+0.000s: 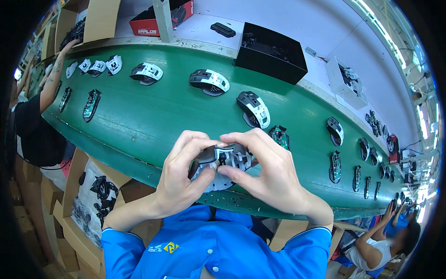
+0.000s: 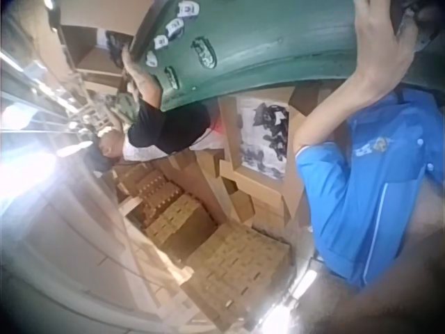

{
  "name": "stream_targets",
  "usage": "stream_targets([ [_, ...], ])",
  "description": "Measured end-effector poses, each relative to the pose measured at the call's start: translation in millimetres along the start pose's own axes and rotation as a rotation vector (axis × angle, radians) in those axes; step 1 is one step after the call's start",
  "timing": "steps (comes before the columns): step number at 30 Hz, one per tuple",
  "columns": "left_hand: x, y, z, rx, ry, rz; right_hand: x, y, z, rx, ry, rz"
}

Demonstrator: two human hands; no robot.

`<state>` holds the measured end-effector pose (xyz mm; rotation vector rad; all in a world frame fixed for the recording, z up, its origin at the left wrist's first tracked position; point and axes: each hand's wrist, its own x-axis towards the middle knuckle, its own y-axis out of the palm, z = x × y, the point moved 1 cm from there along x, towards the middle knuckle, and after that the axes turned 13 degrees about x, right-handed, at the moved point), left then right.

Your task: The person assembles small electronic devices on a green workbench by inserting black plastic components into white casings. They repeatedly pick up a casing, insert a component, and place the assembled unit into a black box. The person also retrieves additional components from a cardboard box on the floor.

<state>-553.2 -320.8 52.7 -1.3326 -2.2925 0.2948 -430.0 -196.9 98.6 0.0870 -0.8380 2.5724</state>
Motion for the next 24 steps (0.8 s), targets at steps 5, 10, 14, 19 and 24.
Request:
stream_targets([
  [5,2,1,5,-0.034,-0.035,0.009,8,4,0,0.034,0.034,0.006],
  [10,4,-1,10,-0.001,0.015,-0.018,6,10,1,-0.104,-0.118,-0.086],
  [14,3,-4,11,-0.054,-0.056,0.015,11,9,0,0.093,0.002,-0.037],
  [19,4,-4,11,-0.049,-0.08,0.018,9,10,2,-0.176,-0.129,-0.062],
  [24,7,-9,15,-0.141,-0.139,0.035,2,16,-2,-0.033,-0.069,-0.087],
])
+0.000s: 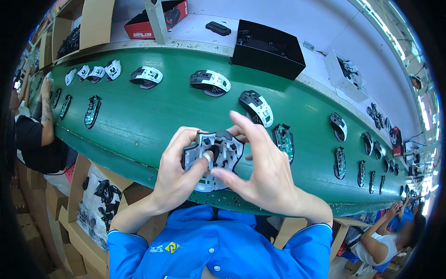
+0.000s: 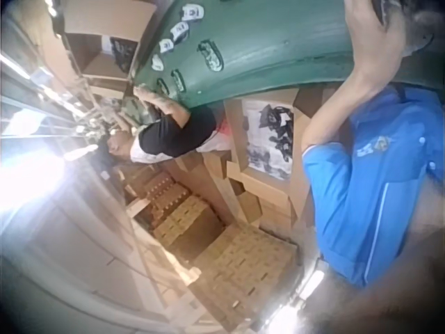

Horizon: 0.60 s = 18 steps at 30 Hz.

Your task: The person assembles small electronic devices on a green workbench by inserting black plastic components into white casings. They repeatedly pick up a casing, insert a component, and place the assembled unit into a black box. The person also retrieves additional components from a cardboard box on the floor.

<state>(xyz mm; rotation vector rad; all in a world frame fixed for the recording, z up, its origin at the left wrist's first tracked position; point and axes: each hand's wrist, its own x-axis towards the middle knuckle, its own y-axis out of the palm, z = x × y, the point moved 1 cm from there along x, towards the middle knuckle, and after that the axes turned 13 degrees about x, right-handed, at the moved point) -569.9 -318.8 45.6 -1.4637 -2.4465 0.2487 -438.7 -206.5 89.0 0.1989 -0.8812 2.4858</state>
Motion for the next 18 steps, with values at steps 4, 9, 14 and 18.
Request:
stream_targets([
  [4,2,0,-2,-0.365,-0.302,0.01,-19,15,-4,0.078,0.081,-0.017],
  [9,-1,2,4,-0.078,0.032,-0.063,-18,35,-16,0.094,0.012,-0.156],
  [14,-2,-2,-3,-0.046,0.054,-0.031,-17,37,-15,0.134,0.056,-0.2],
  [18,-4,-5,-3,-0.043,0.057,0.013,-18,36,-14,0.199,0.114,-0.181],
])
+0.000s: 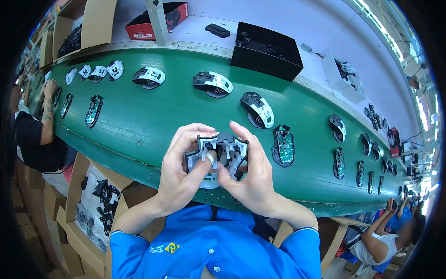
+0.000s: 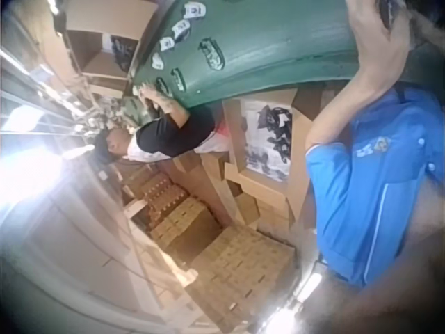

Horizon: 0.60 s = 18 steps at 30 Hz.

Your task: The person assembles small electronic devices on a green workbench by inserting black plastic components into white casings. They repeatedly pick up a casing, insert a component, and place the assembled unit into a black box. The person also retrieves additional components from a cardboard box on the floor.

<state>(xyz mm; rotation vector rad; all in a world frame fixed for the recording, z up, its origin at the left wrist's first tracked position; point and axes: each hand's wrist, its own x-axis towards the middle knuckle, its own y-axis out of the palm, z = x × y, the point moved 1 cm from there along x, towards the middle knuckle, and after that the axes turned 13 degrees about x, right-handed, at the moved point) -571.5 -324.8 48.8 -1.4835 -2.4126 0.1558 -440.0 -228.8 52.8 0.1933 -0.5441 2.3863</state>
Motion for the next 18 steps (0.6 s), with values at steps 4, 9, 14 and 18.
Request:
stream_targets([
  [4,-0.8,-0.6,1.2,0.04,0.057,-0.008,-1.5,0.4,-2.1,0.011,-0.018,-0.013],
  [9,2.6,-1.3,-3.3,0.081,0.105,-0.03,1.4,0.7,3.8,0.005,0.006,-0.038],
  [14,1.4,-0.2,-3.5,0.113,0.144,-0.063,2.2,-0.8,-5.2,0.043,-0.03,-0.117],
  [18,-4.9,-2.7,-2.6,0.189,0.129,-0.056,1.5,0.5,-4.8,0.054,-0.012,-0.134],
])
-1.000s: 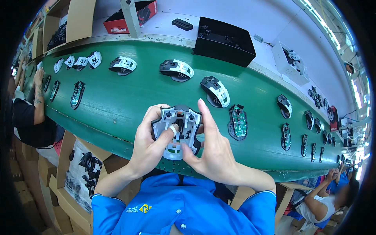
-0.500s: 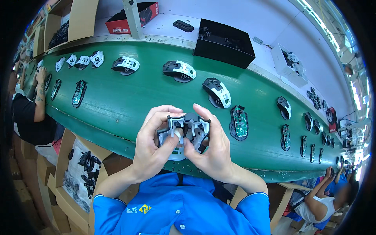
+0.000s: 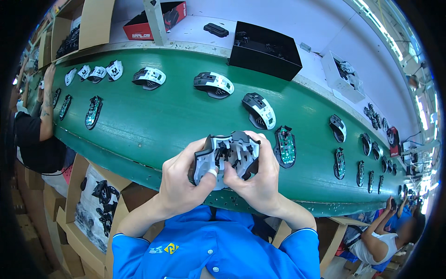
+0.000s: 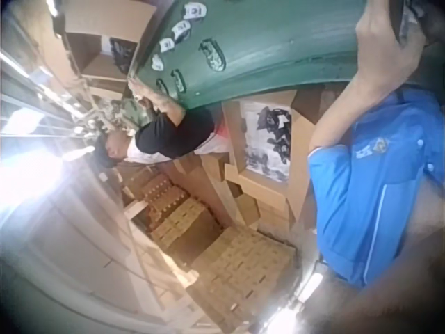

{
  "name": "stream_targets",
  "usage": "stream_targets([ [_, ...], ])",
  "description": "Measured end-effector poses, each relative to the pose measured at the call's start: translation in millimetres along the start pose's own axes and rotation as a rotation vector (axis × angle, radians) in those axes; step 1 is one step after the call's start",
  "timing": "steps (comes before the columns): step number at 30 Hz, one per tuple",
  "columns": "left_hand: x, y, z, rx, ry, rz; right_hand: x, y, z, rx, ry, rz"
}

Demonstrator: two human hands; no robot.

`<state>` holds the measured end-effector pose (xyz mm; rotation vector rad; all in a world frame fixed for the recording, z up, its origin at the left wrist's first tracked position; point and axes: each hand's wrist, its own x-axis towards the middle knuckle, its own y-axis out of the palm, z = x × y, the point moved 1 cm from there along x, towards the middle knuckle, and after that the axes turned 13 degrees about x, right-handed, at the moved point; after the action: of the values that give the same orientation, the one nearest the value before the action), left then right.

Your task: The person assembles small electronic devices on a green workbench by inserting black plastic components into white casings. They repeatedly pick up a casing, insert a component, and place the assembled unit into a black box. The person also retrieves additional components from a cardboard box on the floor.

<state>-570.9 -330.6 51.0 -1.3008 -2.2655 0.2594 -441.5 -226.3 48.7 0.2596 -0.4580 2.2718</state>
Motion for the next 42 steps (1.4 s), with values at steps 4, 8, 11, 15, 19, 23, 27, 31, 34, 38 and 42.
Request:
stream_targets([
  [4,-1,3,2,0.068,0.045,-0.063,-2,3,-2,0.006,-0.009,-0.002],
  [8,-2,5,4,0.054,0.061,-0.08,0,7,-1,0.007,-0.037,-0.01],
  [11,-4,6,5,0.055,0.073,-0.075,-3,10,-6,0.064,-0.024,-0.029],
  [15,-5,5,8,0.063,0.076,-0.063,-4,15,-5,0.136,0.031,-0.056],
  [19,-5,3,7,0.057,0.06,-0.05,-4,16,-5,0.089,-0.006,-0.034],
  [23,-4,3,7,0.08,0.078,-0.063,-4,17,-5,0.077,-0.052,-0.057],
  [27,-4,-2,9,0.028,-0.005,0.003,12,7,18,0.075,0.114,0.045],
  [31,-2,-42,-7,-0.304,-0.257,0.211,51,-62,-7,0.105,0.285,0.135],
  [34,-10,-61,15,-0.331,-0.406,0.057,72,-143,-75,-0.994,-0.008,-0.228],
  [38,-26,-72,31,-0.263,-0.512,0.036,74,-155,-140,-1.389,-0.153,-0.123],
  [42,-27,-82,37,-0.13,-0.465,0.019,58,-130,-114,-1.156,-0.002,-0.013],
])
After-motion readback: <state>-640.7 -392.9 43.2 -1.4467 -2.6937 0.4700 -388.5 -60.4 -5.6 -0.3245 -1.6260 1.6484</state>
